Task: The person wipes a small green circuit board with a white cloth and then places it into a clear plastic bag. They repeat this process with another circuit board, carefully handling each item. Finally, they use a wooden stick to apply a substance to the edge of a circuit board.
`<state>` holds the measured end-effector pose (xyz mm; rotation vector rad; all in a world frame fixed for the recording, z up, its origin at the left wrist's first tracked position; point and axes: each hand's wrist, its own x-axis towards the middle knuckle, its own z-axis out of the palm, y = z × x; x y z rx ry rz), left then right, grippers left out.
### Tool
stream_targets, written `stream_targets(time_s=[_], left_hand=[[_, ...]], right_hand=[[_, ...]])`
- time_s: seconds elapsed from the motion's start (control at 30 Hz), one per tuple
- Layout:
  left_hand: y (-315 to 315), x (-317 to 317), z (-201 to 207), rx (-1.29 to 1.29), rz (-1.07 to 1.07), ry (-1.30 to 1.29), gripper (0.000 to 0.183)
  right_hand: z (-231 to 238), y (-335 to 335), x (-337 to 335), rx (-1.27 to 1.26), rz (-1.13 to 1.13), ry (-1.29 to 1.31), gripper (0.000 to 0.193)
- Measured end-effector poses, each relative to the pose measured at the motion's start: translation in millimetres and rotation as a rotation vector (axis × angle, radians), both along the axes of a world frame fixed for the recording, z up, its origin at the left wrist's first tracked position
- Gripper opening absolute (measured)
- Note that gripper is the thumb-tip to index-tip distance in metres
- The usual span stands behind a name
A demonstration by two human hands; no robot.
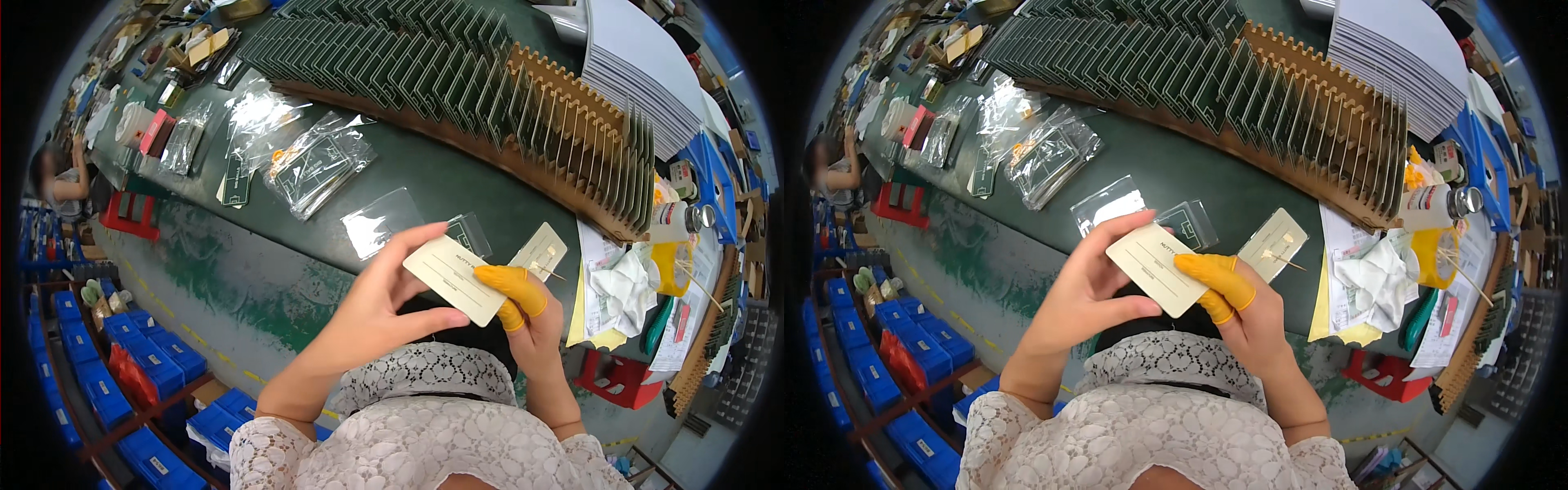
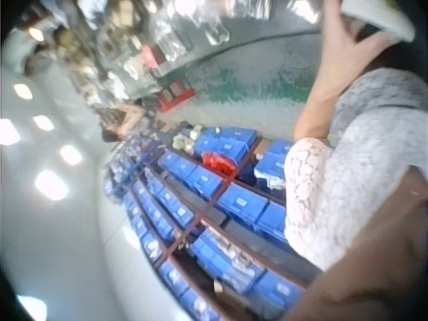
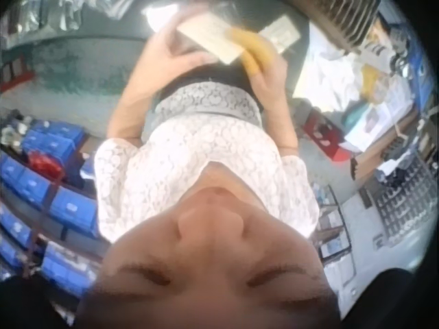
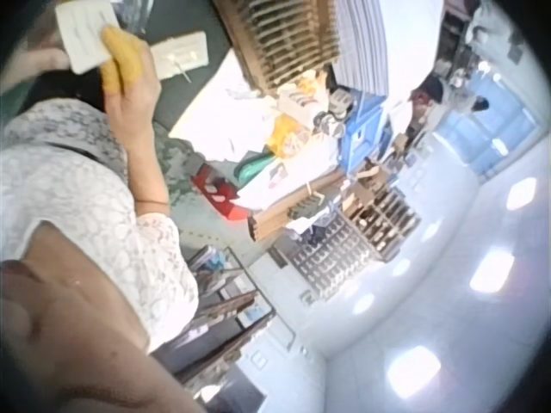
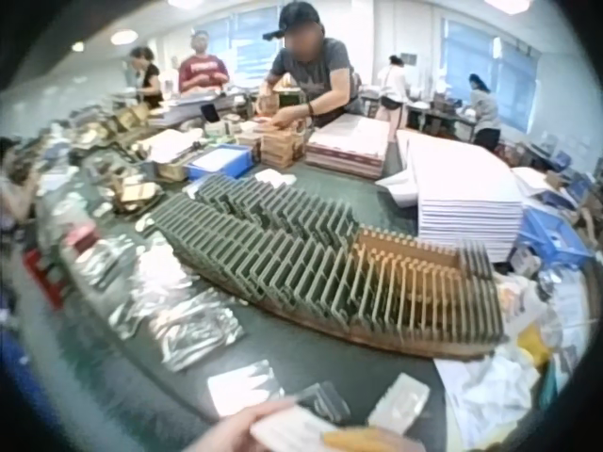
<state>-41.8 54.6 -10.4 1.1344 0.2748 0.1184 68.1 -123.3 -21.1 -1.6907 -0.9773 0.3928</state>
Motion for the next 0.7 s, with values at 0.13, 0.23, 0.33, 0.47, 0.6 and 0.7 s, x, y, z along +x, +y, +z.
stream_targets(time_s=[0.13, 0.23, 0.33, 0.47, 0.6, 0.7], left_hand=[[-7, 7, 1, -0.271, -0.004, -0.026, 0.079], [-8, 8, -1, -0.307, 0.014, -0.023, 0.081], [-5, 7, -3, -0.315, 0.034, -0.035, 0.088], [-7, 6, -17, -0.418, 0.023, -0.077, 0.095], [-12, 7, -26, -0.534, 0.014, -0.14, 0.089], [-12, 6, -29, -0.564, 0.002, -0.133, 0.081]], right_hand=[[0, -5, -3, 0.056, -0.022, -0.086, 0.024], [1, -9, -2, 0.11, -0.024, -0.037, 0.024], [-2, -10, -2, 0.121, 0.032, -0.02, 0.028], [-10, -9, -9, 0.145, 0.039, -0.132, 0.033], [-13, -10, -12, 0.162, 0.011, -0.218, 0.032], [-14, -8, -10, 0.167, 0.075, -0.295, 0.033]])
